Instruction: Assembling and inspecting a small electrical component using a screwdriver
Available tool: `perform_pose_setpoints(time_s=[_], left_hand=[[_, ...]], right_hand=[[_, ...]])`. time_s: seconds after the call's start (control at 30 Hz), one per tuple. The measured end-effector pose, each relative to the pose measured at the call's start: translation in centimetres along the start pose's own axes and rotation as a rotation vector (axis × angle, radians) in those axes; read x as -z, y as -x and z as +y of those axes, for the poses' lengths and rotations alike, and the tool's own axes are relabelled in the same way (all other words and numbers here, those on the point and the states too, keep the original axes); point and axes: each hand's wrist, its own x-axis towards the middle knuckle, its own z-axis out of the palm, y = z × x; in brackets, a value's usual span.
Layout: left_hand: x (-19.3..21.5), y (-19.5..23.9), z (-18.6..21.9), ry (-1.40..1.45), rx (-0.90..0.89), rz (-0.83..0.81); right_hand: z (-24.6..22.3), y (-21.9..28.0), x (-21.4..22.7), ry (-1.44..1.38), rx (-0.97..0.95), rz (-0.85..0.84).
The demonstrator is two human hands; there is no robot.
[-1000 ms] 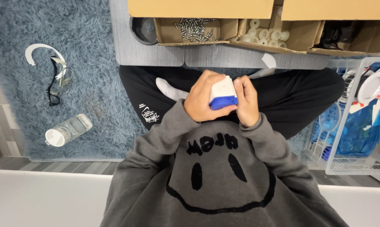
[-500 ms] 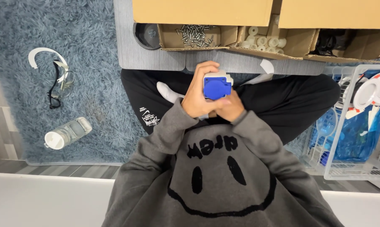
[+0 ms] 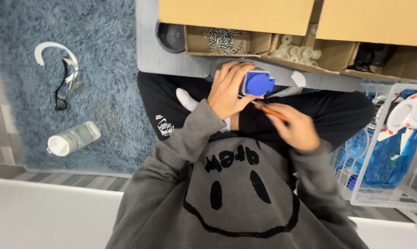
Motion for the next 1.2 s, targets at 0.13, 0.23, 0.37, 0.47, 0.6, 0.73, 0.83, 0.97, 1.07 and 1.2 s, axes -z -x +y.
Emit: perform_pose_setpoints(time_s=[0.13,0.23,0.37,0.47,0.6,0.73,0.83,0.97,1.07,1.2], left_hand=[[-0.5,0.0,0.2,-0.129,0.15,-0.151],[-1.1,0.3,-0.4,-0.096,0.13,-0.102],[-1.6,0.7,0.0,-0.08,0.07,0.011],[-2.0,0.6,0.0,-0.083,0.012,0.094],[-2.4,0.5,0.1,-0.116,0.003,0.14],[-3.1,0.7,-0.2,-0.142,0.007,0.17],[-3.4,0.8,-0.3,-0.162,-0.003,0.189],[-3.2,0.9,0.0,-0.151,0.004,0.184],[-2.8,0.6,0.2,-0.13,0.02,0.161],[-2.9,0.7,0.2,-0.128,0.031,0.151]], right_hand=[[-4.8,1.9,10.8,-0.136,-0.075,-0.154],[-7.8,3.3,15.7,-0.161,-0.295,-0.027],[0.7,7.8,15.3,-0.502,-0.053,0.365],[0.2,4.5,13.5,-0.522,0.101,0.634],[-6.7,-3.6,11.6,-0.323,0.346,0.693],[-8.6,-8.7,9.7,-0.17,0.597,0.495],[-7.6,-11.1,8.0,-0.198,0.619,0.403],[-7.8,-12.3,6.7,-0.131,0.596,0.339],[-8.3,-12.7,6.3,-0.048,0.48,0.324],[-8.5,-12.9,6.2,-0.014,0.499,0.316]])
